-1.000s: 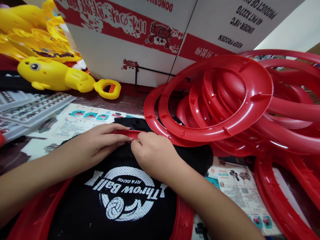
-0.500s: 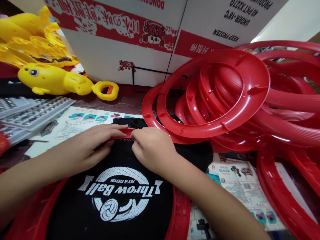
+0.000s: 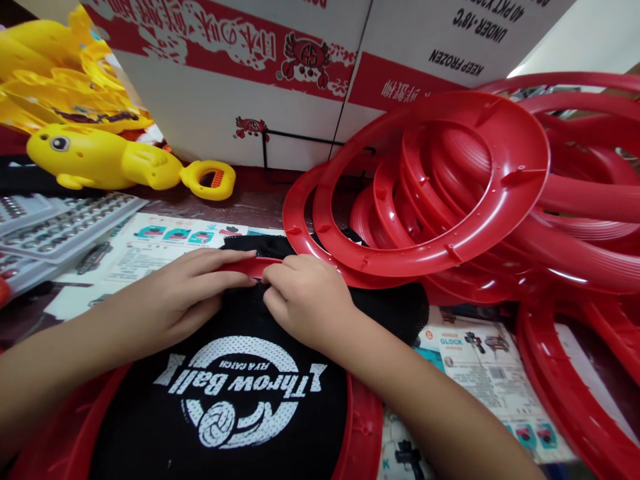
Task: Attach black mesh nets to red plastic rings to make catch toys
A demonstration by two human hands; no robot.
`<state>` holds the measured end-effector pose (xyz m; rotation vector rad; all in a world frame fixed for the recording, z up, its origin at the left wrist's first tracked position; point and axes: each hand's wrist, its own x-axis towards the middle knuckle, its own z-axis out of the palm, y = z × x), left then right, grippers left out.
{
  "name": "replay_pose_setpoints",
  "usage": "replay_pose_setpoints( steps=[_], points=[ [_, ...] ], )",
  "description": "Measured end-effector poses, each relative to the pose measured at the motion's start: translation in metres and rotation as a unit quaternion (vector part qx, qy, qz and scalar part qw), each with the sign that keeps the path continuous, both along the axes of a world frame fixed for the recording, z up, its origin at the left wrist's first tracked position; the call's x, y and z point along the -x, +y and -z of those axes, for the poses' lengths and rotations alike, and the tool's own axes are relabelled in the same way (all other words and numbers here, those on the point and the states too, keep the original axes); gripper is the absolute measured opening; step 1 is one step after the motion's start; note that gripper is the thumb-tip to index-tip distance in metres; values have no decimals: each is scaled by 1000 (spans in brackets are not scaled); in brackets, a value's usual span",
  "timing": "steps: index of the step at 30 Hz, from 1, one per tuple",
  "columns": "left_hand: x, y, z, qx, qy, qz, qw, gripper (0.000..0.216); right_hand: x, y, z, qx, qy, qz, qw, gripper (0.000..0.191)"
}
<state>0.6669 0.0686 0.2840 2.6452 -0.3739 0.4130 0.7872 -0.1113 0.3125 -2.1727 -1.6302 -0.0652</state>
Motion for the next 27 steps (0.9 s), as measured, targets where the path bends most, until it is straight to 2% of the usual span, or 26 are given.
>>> replay_pose_setpoints(
  steps=[6,14,21,27],
  points=[
    [-1,-1,0,0,-5,-7,1000,41,2,-2,0,4,-60,-1,998,26],
    [-1,-1,1,6,-12,-7,1000,41,0,-1,-1,-14,-33,18,999,24],
    [-1,-1,4,-1,-14,-8,1000,41,0,0,-3,39,-35,42,998,22],
    [0,-3,-1,-21,-21,-5,1000,40,2,1,-18,70,64,73,993,18]
  ],
)
